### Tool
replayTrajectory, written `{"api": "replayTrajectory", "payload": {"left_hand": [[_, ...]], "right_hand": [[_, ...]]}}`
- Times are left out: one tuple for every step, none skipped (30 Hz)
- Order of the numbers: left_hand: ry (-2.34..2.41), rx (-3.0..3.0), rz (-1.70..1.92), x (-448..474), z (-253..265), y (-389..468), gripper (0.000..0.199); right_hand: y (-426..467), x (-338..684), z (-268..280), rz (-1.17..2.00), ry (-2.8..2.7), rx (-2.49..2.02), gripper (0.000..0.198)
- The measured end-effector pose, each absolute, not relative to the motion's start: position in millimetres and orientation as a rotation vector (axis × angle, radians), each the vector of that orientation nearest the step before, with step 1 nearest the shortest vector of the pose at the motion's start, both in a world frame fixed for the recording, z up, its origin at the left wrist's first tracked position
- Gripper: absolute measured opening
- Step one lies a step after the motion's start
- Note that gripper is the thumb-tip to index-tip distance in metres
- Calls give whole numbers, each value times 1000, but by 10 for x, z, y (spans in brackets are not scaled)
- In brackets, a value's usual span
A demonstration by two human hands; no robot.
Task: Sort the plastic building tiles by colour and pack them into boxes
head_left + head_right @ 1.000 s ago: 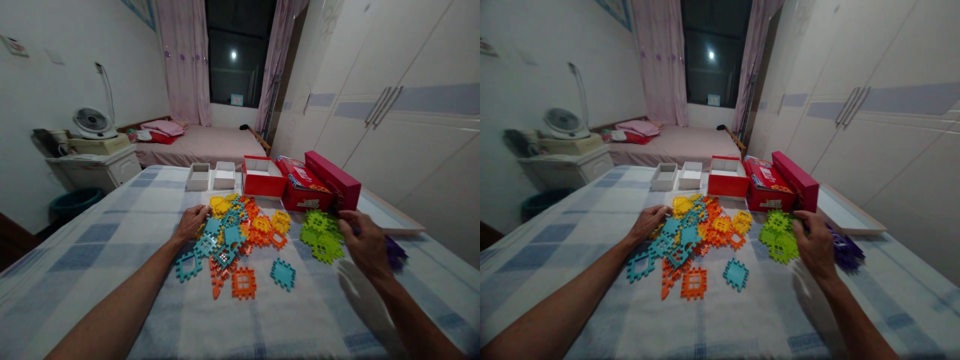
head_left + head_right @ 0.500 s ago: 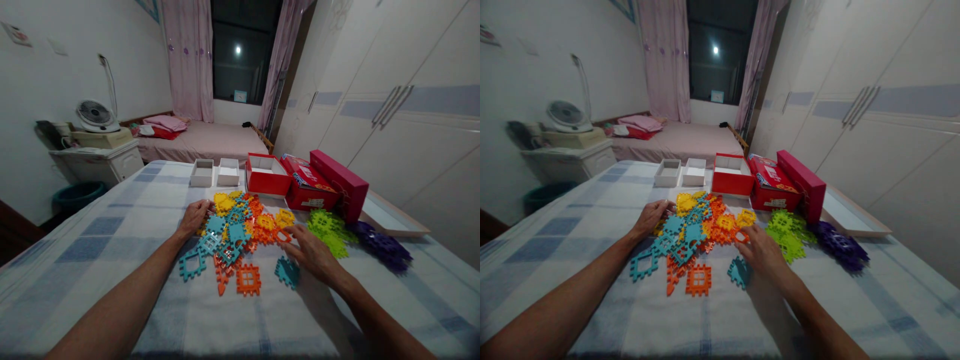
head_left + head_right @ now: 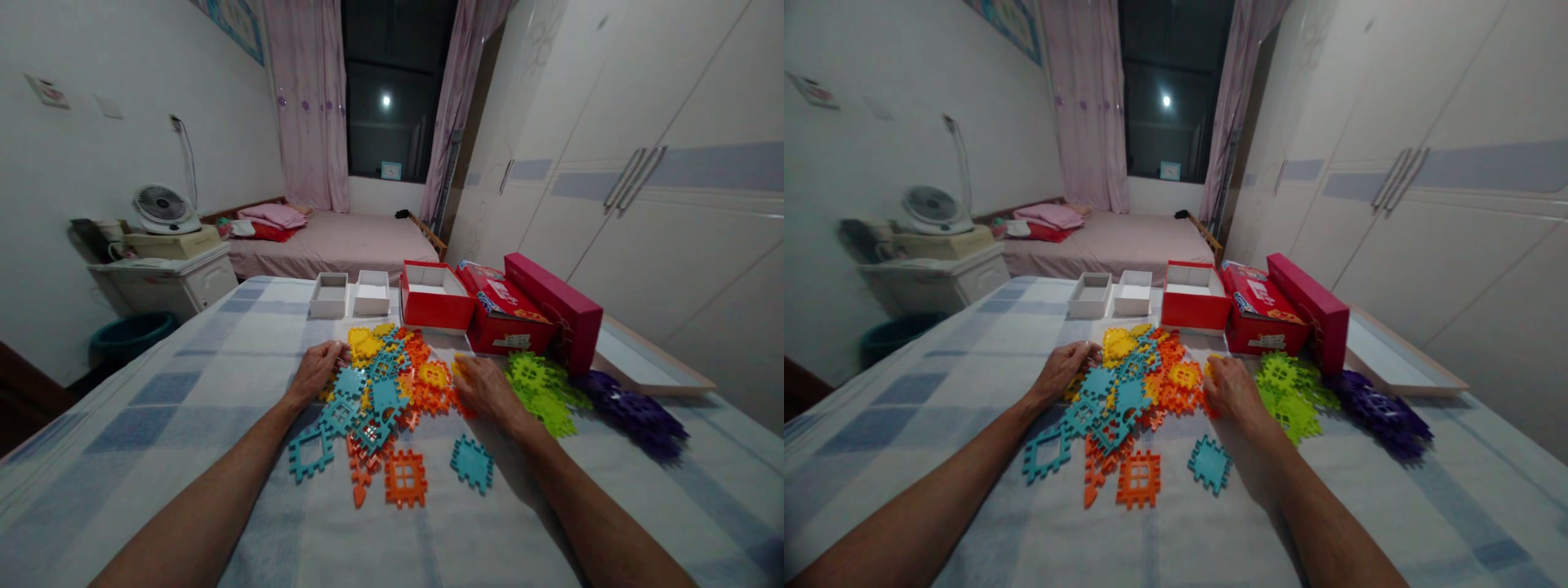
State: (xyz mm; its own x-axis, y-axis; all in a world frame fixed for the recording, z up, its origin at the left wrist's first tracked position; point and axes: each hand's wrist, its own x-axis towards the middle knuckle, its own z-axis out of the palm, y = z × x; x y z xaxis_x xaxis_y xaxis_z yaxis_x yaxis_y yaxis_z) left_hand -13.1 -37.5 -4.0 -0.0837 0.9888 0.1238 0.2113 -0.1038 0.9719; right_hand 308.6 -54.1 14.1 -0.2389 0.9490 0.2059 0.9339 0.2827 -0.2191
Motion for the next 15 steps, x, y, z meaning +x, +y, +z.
{"api": "replayTrajectory", "payload": {"left_hand": [[1384,1403,1262,-133,-42,-372,59],[1388,1402,1263,-134,-44,-368,59],[1393,1403,1264,-136,-45,-365,60],[1398,1405,1264,-137,-44,-363,60],[1402,1408,1263,-138,-42,-361,60],[1405,1411,1260,-138,-39,-360,61],[1406,1416,1256,-138,-36,-360,61],[1408,1421,1252,-137,-32,-361,61],[1409,1426,1249,-136,-28,-363,61],[1410,1432,1247,-136,-26,-365,60],[1411,1438,1245,-136,-24,-368,60],[1411,1443,1244,-136,-24,-369,59],[1411,1448,1243,-138,-25,-370,59],[1411,1452,1242,-139,-27,-369,58],[1411,1455,1241,-141,-30,-368,58]], "right_hand": [[-537,3103,139,68,-2253,-1708,35],[-527,3127,131,71,-2240,-1696,35],[-512,3155,117,77,-2218,-1685,36],[-494,3186,99,82,-2190,-1673,36],[-475,3218,79,87,-2163,-1662,37],[-457,3247,59,89,-2142,-1653,37],[-443,3273,42,89,-2132,-1648,36],[-433,3293,30,88,-2129,-1650,35],[-427,3308,22,93,-2130,-1653,35],[-425,3318,19,100,-2129,-1653,34],[-426,3325,19,106,-2125,-1649,34],[-429,3329,20,106,-2121,-1643,33],[-433,3331,22,95,-2116,-1640,33],[-437,3334,23,71,-2110,-1642,33],[-442,3337,24,46,-2104,-1646,34]]}}
